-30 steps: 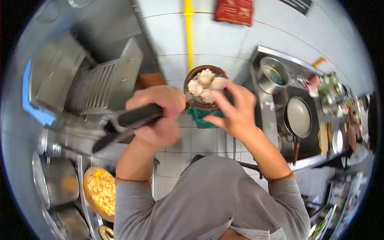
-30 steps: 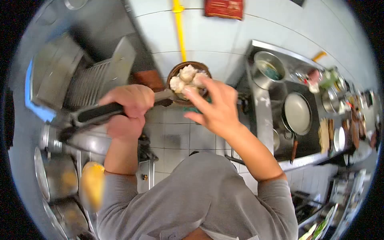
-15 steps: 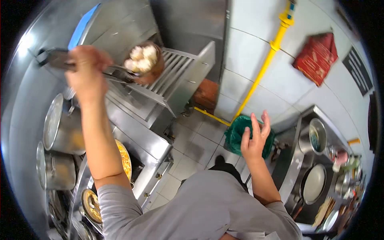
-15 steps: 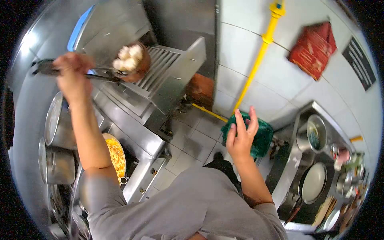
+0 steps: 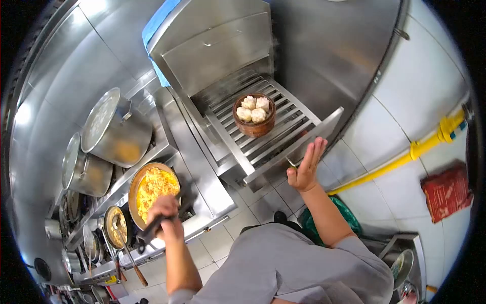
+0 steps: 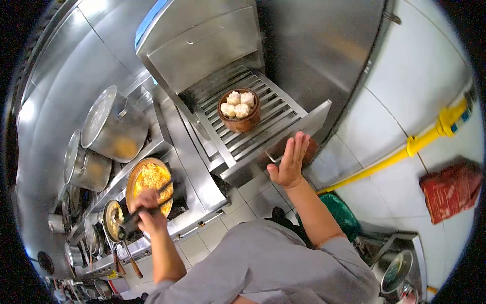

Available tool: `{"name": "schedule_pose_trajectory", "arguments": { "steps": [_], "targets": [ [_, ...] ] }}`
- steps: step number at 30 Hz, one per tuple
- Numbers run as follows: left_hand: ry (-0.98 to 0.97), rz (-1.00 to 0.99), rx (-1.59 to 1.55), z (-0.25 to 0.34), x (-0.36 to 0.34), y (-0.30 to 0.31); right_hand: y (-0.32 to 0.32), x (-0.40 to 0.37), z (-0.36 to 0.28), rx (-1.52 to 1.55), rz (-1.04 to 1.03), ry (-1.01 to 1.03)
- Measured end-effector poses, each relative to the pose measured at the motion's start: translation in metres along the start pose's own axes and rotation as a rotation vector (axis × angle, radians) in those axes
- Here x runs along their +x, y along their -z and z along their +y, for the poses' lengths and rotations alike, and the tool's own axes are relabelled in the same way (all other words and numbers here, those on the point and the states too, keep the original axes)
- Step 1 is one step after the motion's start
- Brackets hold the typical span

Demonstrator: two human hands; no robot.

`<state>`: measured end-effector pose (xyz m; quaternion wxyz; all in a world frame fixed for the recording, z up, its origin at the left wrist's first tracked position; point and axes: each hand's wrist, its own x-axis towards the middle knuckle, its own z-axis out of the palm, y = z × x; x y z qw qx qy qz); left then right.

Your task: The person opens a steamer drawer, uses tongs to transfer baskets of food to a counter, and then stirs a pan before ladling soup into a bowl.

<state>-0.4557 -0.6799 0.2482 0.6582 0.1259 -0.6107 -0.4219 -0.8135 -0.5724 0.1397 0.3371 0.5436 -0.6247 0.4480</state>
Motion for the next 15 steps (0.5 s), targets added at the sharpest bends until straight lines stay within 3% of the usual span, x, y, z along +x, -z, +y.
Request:
{"name": "schedule_pose_trajectory", "arguments": {
  "steps": [3,5,11,15],
  "targets": [
    [0.226,0.16,0.305,0.012,-0.085,0.063,-0.017,0.013,0.004,0.086,-0.06,-0.029],
    [0.327,0.281,0.48,0.028,-0.109,0.072,-0.046,0.025,0.007,0.141,-0.122,-0.057],
    [0.351,0.456,0.623,0.05,-0.12,0.044,-0.133,0.078,0.011,0.237,-0.186,-0.085],
    [0.477,0.435,0.747,0.058,-0.143,0.039,-0.183,0.11,0.026,0.153,-0.304,-0.001]
  ]
}}
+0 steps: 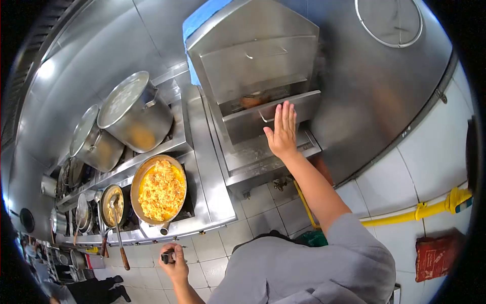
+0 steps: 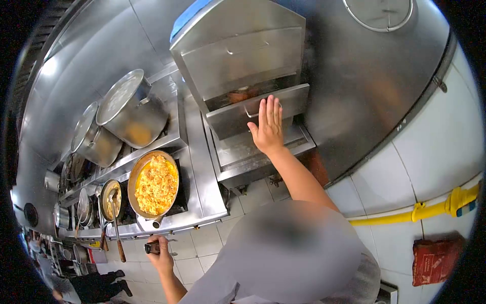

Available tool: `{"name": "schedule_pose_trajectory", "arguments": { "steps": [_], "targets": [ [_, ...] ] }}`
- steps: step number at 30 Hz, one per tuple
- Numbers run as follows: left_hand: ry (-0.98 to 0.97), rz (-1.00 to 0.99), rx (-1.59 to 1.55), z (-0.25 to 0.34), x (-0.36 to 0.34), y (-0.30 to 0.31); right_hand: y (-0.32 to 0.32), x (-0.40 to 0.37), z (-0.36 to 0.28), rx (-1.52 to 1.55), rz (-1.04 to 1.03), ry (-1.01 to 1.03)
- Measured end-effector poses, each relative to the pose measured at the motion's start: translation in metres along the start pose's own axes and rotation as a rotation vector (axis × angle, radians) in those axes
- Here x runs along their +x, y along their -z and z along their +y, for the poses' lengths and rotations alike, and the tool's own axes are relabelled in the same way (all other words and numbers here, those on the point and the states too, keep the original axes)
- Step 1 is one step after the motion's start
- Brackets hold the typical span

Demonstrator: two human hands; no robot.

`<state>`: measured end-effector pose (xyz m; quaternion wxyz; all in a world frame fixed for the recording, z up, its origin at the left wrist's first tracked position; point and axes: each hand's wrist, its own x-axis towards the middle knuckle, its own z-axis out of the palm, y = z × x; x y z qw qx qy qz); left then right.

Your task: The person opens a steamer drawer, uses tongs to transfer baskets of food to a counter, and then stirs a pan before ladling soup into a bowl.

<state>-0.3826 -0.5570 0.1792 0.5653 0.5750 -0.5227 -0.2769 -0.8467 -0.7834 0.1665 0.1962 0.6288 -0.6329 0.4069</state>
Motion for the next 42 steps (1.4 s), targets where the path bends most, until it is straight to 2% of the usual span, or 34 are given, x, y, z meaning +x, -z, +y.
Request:
{"name": "schedule_pose_trajectory", "arguments": {
  "steps": [2,4,6,8,9,12,13,17,20,22,24,25,28,31,33,34,35,37,39,42],
  "targets": [
    [0.012,-0.064,0.145,-0.001,-0.004,0.005,-0.014,0.014,0.011,-0.016,-0.003,0.028],
    [-0.041,-0.005,0.161,0.011,-0.006,0.003,-0.022,0.031,0.014,0.025,-0.074,0.024],
    [-0.043,0.024,0.187,0.007,-0.012,0.011,-0.013,0.055,0.003,-0.016,-0.013,0.016],
    [0.01,0.039,0.149,0.019,-0.013,0.008,0.031,0.095,-0.025,-0.135,0.12,0.094],
    [0.018,0.051,0.125,0.025,-0.012,0.005,0.046,0.119,-0.033,-0.048,0.297,0.161],
    [0.008,0.058,0.172,0.021,-0.008,0.005,0.072,0.178,-0.037,-0.074,0.295,0.209],
    [-0.006,0.05,0.239,0.016,-0.008,0.006,0.073,0.187,-0.034,-0.123,0.161,0.163],
    [-0.06,-0.057,0.243,0.011,0.0,0.002,0.097,0.179,-0.035,-0.158,0.116,0.176],
    [-0.07,-0.127,0.268,0.006,0.004,0.007,0.133,0.139,-0.043,0.005,0.184,0.189],
    [-0.101,-0.093,0.263,0.002,0.003,0.007,0.164,0.114,-0.052,0.04,0.205,0.193],
    [0.018,-0.061,0.196,0.022,0.003,0.005,0.193,0.091,-0.06,0.032,0.22,0.193],
    [0.02,0.001,0.193,0.017,0.001,0.005,0.206,0.082,-0.062,0.078,0.235,0.202],
    [0.048,-0.007,0.245,0.011,0.003,0.013,0.229,0.058,-0.064,0.158,0.272,0.208],
    [0.071,-0.031,0.337,0.017,0.005,0.015,0.227,0.057,-0.065,0.189,0.333,0.219],
    [0.052,-0.031,0.269,0.008,0.01,0.009,0.216,0.062,-0.066,0.185,0.368,0.232],
    [0.023,-0.032,0.203,0.005,0.012,0.005,0.205,0.068,-0.066,0.287,0.348,0.109],
    [-0.05,-0.042,0.27,0.012,0.013,-0.003,0.193,0.074,-0.065,0.389,0.326,-0.018],
    [-0.132,-0.069,0.283,0.013,0.014,-0.012,0.164,0.101,-0.052,0.548,0.314,-0.077],
    [-0.153,-0.098,0.298,0.028,0.011,-0.022,0.139,0.133,-0.037,0.412,0.319,0.036],
    [-0.103,-0.228,0.313,0.032,0.002,-0.022,0.106,0.171,-0.024,0.359,0.266,0.043]
  ]
}}
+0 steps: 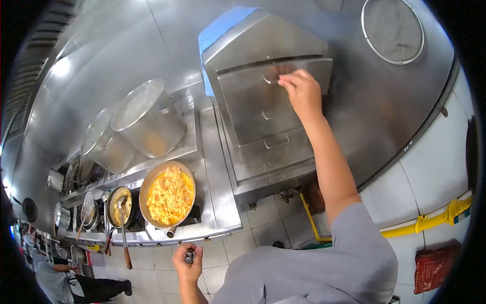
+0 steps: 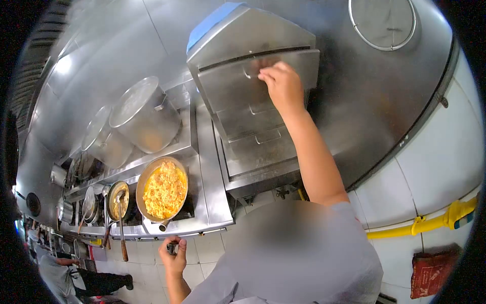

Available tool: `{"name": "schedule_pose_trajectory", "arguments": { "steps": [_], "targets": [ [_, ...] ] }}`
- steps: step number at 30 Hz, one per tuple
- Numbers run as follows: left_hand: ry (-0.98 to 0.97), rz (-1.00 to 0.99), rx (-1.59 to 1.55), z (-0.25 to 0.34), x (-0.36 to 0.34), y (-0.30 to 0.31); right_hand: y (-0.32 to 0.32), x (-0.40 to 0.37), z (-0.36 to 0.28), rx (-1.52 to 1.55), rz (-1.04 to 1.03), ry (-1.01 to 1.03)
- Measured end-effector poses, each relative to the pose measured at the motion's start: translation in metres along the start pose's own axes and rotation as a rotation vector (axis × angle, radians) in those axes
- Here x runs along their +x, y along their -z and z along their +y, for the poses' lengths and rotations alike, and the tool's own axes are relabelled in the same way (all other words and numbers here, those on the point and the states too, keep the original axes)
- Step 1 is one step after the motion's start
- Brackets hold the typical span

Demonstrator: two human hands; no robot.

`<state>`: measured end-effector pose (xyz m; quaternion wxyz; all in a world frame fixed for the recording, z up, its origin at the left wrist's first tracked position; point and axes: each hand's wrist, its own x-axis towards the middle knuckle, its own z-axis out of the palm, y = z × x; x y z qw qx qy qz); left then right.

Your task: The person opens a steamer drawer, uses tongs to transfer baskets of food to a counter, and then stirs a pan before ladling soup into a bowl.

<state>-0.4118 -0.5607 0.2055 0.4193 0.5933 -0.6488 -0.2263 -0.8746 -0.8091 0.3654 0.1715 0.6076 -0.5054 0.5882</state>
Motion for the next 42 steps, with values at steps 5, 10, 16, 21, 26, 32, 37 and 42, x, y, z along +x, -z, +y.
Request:
{"name": "schedule_pose_trajectory", "arguments": {
  "steps": [5,10,16,21,26,32,37,42],
  "targets": [
    [0.097,0.083,-0.078,-0.02,-0.033,0.001,-0.038,0.019,0.03,-0.09,-0.026,0.046],
    [0.187,0.214,0.037,-0.015,-0.062,0.014,-0.057,-0.082,0.022,-0.281,0.097,0.279],
    [0.184,0.251,0.172,-0.001,-0.07,0.027,-0.1,-0.217,0.081,-0.54,-0.536,-0.15],
    [0.135,0.181,0.187,0.002,-0.066,0.035,-0.073,-0.266,0.044,-0.466,-0.297,0.163],
    [0.124,0.207,0.196,-0.008,-0.072,0.04,-0.066,-0.372,0.009,0.173,-0.832,-0.121],
    [-0.053,0.144,0.098,0.003,-0.07,0.044,-0.069,-0.386,-0.184,0.526,-1.019,0.121],
    [-0.23,0.099,0.007,0.024,-0.085,0.039,-0.083,-0.359,-0.296,1.02,-0.794,0.386],
    [-0.109,0.275,0.141,0.021,-0.143,0.061,-0.107,-0.368,-0.349,1.274,-1.126,0.855]
  ]
}}
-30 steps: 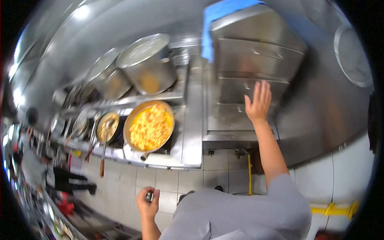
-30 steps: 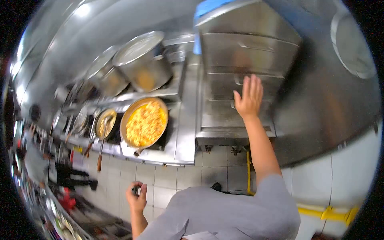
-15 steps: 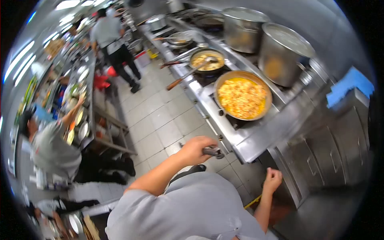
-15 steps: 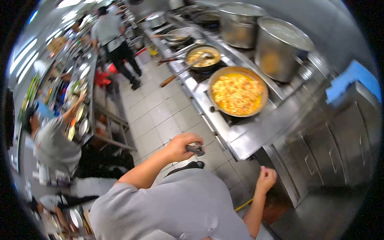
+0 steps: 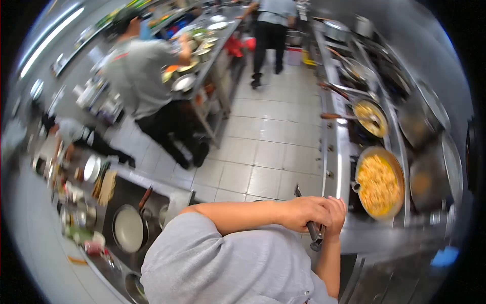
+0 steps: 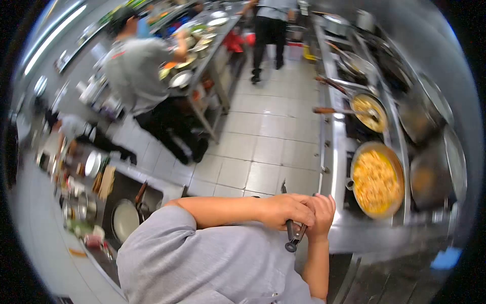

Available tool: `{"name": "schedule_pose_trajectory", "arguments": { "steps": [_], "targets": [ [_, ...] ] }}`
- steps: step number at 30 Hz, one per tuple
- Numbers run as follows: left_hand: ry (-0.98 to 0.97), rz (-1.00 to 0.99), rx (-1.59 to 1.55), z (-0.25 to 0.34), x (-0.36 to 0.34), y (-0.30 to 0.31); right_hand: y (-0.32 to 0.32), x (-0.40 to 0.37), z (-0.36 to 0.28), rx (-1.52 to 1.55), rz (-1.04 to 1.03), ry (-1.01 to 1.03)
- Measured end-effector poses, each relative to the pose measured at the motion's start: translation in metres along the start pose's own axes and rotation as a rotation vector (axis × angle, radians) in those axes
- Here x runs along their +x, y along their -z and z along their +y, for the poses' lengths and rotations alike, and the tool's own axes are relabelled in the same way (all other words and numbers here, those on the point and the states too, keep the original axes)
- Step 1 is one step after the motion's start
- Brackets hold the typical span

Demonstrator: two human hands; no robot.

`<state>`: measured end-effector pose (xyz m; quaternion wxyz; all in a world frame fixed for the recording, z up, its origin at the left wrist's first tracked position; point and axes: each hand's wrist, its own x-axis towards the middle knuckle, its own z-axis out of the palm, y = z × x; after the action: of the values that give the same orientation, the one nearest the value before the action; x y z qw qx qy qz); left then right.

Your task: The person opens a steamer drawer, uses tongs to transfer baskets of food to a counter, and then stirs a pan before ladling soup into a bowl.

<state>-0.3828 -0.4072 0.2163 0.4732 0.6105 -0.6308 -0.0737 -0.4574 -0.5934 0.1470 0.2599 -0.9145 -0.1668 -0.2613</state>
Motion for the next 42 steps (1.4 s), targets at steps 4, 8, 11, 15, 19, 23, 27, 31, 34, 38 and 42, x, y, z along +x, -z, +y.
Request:
{"name": "schedule_pose_trajectory", "arguments": {
  "steps": [4,8,11,15,19,23,27,31,34,38,42],
  "targets": [
    [0.115,0.243,0.205,0.017,-0.056,0.034,-0.046,0.026,-0.019,0.164,-0.105,-0.08],
    [0.438,0.562,0.287,0.049,-0.119,0.043,-0.07,0.022,-0.019,0.339,-0.124,-0.093],
    [0.631,0.845,0.326,0.074,-0.161,0.044,-0.076,0.018,0.002,0.235,-0.141,-0.14],
    [0.821,1.17,0.492,0.083,-0.194,0.048,-0.072,0.007,0.042,0.066,-0.126,-0.172],
    [0.605,1.037,0.953,0.094,-0.22,0.099,-0.067,-0.008,0.062,0.043,-0.189,-0.293],
    [0.499,0.858,1.652,0.159,-0.271,0.191,-0.085,-0.035,0.071,0.054,-0.172,-0.361],
    [0.549,0.925,1.89,0.215,-0.294,0.216,-0.105,-0.034,0.056,0.137,-0.268,-0.406],
    [0.529,1.032,1.98,0.24,-0.308,0.221,-0.122,-0.004,0.035,0.208,-0.285,-0.355],
    [0.481,1.1,1.989,0.25,-0.315,0.224,-0.133,0.019,0.035,0.167,-0.254,-0.219],
    [0.495,1.071,2.064,0.262,-0.321,0.224,-0.138,0.043,0.029,0.154,-0.285,-0.227],
    [0.502,1.051,2.074,0.267,-0.325,0.224,-0.145,0.046,0.025,0.152,-0.331,-0.225]
  ]
}}
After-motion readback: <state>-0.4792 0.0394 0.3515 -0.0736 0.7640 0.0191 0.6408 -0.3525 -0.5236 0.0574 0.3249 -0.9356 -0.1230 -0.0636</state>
